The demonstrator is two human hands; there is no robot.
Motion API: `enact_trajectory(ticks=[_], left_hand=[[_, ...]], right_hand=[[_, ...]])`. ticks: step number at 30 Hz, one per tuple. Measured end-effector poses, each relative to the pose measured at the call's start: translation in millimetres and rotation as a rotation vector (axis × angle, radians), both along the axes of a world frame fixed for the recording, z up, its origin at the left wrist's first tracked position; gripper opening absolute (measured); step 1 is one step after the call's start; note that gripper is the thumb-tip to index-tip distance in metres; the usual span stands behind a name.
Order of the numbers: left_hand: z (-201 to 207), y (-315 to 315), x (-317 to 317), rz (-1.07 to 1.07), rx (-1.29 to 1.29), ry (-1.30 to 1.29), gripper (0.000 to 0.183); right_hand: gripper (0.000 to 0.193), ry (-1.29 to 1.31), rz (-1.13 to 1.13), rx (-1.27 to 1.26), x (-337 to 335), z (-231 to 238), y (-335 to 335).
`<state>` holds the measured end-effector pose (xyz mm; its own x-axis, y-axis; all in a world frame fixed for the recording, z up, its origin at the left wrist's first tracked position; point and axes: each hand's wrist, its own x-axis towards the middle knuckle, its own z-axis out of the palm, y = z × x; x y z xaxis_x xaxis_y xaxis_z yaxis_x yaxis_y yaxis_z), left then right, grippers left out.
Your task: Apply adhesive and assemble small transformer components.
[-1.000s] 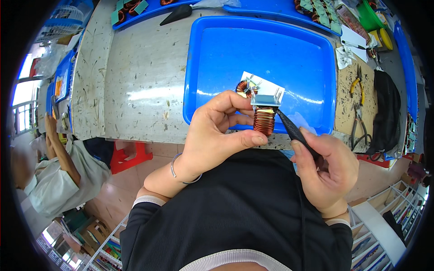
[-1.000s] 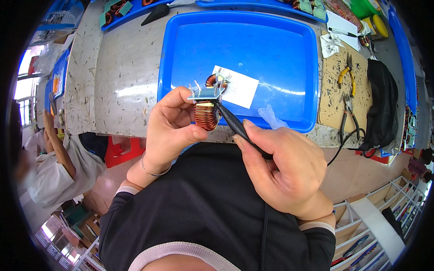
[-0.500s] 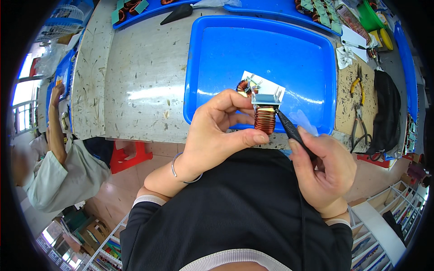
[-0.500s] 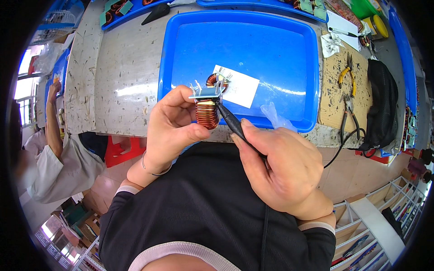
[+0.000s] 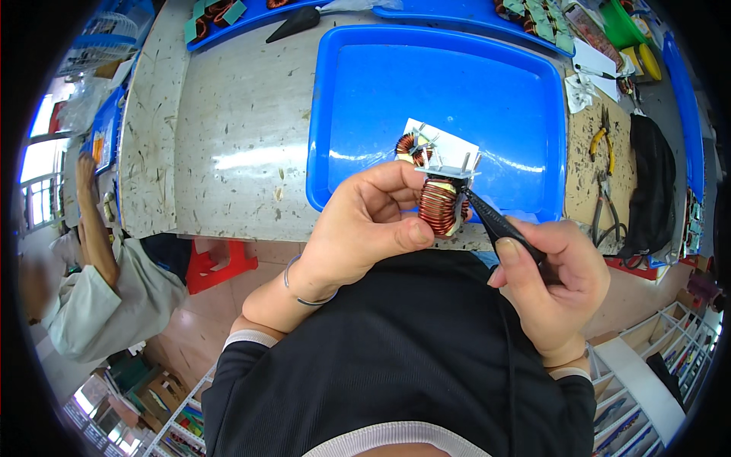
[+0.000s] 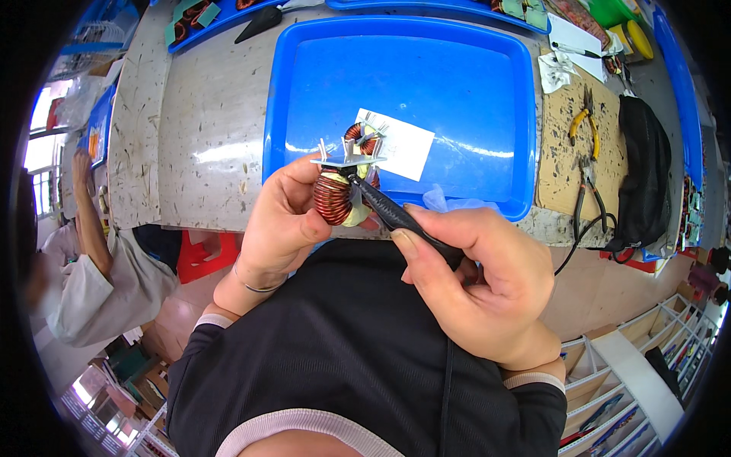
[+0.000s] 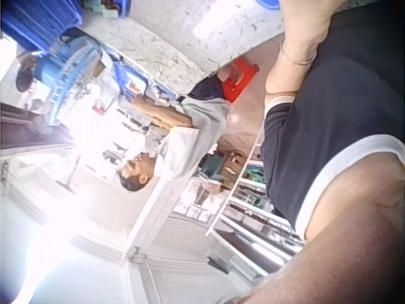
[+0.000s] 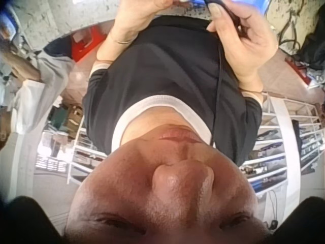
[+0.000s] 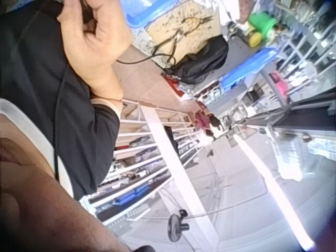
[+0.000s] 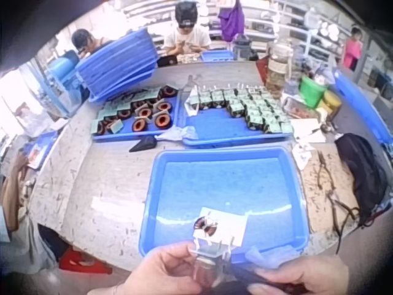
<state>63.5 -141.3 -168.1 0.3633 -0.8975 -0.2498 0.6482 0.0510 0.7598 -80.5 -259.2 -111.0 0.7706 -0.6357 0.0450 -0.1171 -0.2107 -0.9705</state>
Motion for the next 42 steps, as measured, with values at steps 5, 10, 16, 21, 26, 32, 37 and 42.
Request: enact_trajectory(ticks=[5, 10, 16, 21, 26, 32, 37, 42], left_hand=[[4.6, -0.3, 0.9, -0.067, 0.004, 0.040, 0.070], [4.8, -2.2, 0.9, -0.093, -0.021, 0.078, 0.068], [3.8, -3.1, 2.2, -0.123, -0.022, 0.103, 0.068], [5.2, -4.9, 1.2, -0.113, -0.043, 0.147, 0.066], [4.2, -3.8, 0.4, -0.117, -0.045, 0.160, 0.066], [3.8, -2.2, 0.0, -0.103, -0.048, 0.160, 0.065], [4.0, -1.9, -0.9, -0.095, -0.051, 0.165, 0.065], [6.4, -2.6, -0.8, -0.081, -0.046, 0.155, 0.066]], right_hand=[[0.013, -0.020, 0.024, 0.132, -1.4, 0.4, -3.2], [0.013, -0.010, 0.011, 0.246, -1.1, 2.1, -4.9], [0.013, -0.041, 0.033, 0.382, -1.4, 2.1, -7.2], [0.013, -0.054, 0.024, 0.412, 0.0, 3.2, -8.2], [0.013, -0.050, 0.027, 0.410, -1.5, 1.8, -7.9], [0.013, -0.066, 0.022, 0.416, -1.1, 0.8, -6.1], [0.012, -0.050, 0.013, 0.347, -0.7, -0.3, -5.7], [0.011, -0.043, 0.001, 0.280, -0.5, 0.6, -4.5]])
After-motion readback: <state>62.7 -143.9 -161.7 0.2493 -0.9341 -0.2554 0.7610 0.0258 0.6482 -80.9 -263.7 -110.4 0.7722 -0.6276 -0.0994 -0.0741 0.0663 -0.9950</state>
